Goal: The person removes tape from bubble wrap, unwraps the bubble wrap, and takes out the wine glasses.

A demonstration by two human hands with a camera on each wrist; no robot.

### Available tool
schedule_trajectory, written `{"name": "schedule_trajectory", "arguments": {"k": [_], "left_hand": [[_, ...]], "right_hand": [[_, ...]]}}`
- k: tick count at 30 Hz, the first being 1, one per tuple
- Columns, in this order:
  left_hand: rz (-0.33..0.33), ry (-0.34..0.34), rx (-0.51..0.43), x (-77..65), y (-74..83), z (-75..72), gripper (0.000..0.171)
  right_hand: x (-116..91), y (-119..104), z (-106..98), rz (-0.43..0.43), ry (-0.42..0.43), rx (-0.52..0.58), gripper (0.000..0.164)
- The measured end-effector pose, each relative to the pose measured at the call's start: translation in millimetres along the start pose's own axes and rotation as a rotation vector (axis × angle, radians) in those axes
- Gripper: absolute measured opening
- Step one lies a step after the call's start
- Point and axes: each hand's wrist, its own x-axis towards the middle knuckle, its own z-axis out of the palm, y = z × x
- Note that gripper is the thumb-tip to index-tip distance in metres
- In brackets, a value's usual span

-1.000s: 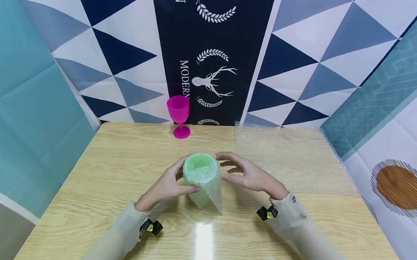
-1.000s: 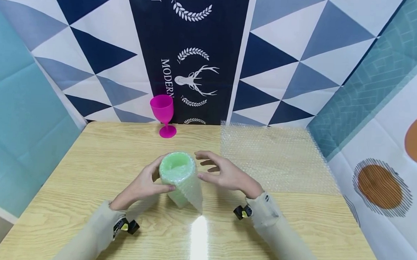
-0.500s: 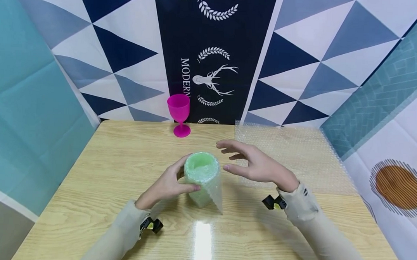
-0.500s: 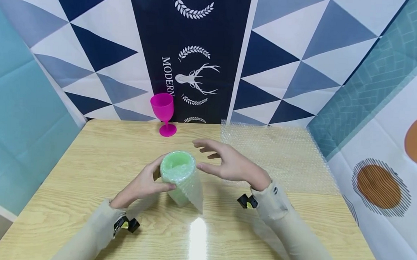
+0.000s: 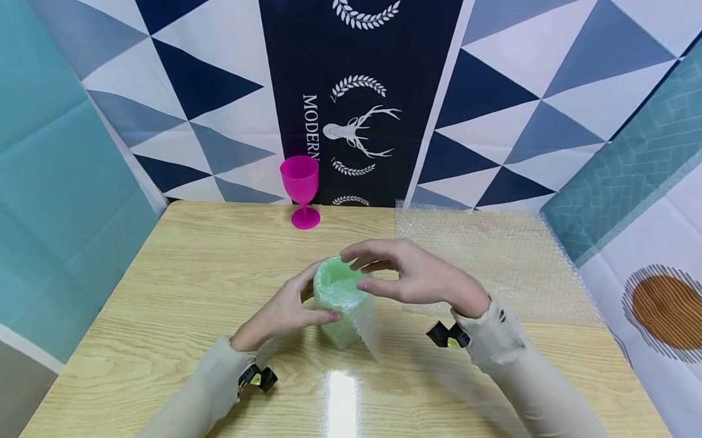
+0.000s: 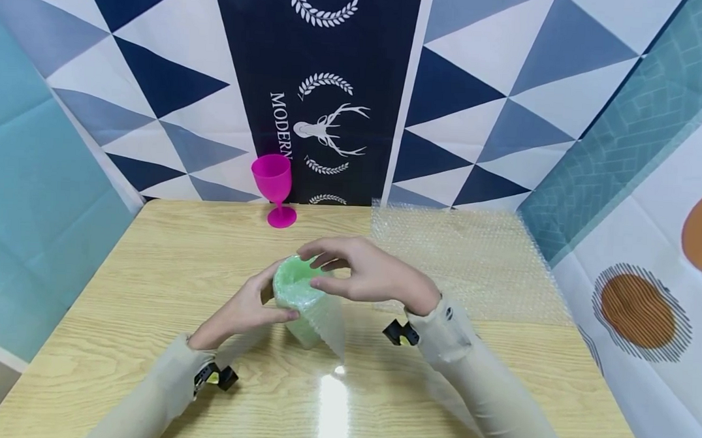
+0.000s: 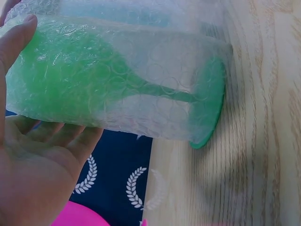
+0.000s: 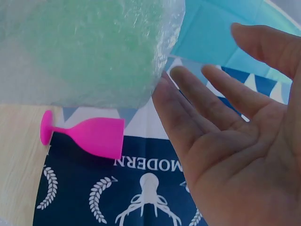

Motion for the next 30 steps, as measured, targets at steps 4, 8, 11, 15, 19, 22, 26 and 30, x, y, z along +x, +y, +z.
{"name": "schedule_trajectory", "arguments": {"k": [4, 8, 11, 15, 19, 22, 26, 30], "left_hand": [[0.014, -0.007, -0.005, -0.2, 0.0, 0.1, 0.09], [0.034, -0.019, -0.012, 0.0, -0.1, -0.4, 0.089], [0.041, -0.024, -0.016, 0.8, -0.7, -0.8, 0.089], [0.03, -0.02, -0.01, 1.6, -1.8, -1.2, 0.09], [0.028, -0.017, -0.009, 1.9, -2.2, -1.5, 0.09], [0.034, -0.016, -0.009, 2.1, -2.4, -1.6, 0.091], [0.034, -0.015, -0.009, 2.6, -2.6, -1.3, 0.091], [0.041, -0.015, 0.002, 2.7, -2.6, -1.0, 0.091]], "right_hand": [[3, 1, 2, -0.045, -0.037, -0.049, 0.035], [5, 3, 4, -0.075, -0.047, -0.101, 0.03], [6, 3, 6, -0.076, -0.056, -0.13, 0.027], [7, 2, 9, -0.088, -0.07, -0.15, 0.022], [7, 0, 13, -0.128, -0.076, -0.167, 0.018], [8, 1, 14, -0.158, -0.08, -0.183, 0.016], [9, 2, 16, -0.19, -0.081, -0.188, 0.012], [9, 3, 16, -0.201, -0.083, -0.167, 0.009]]}}
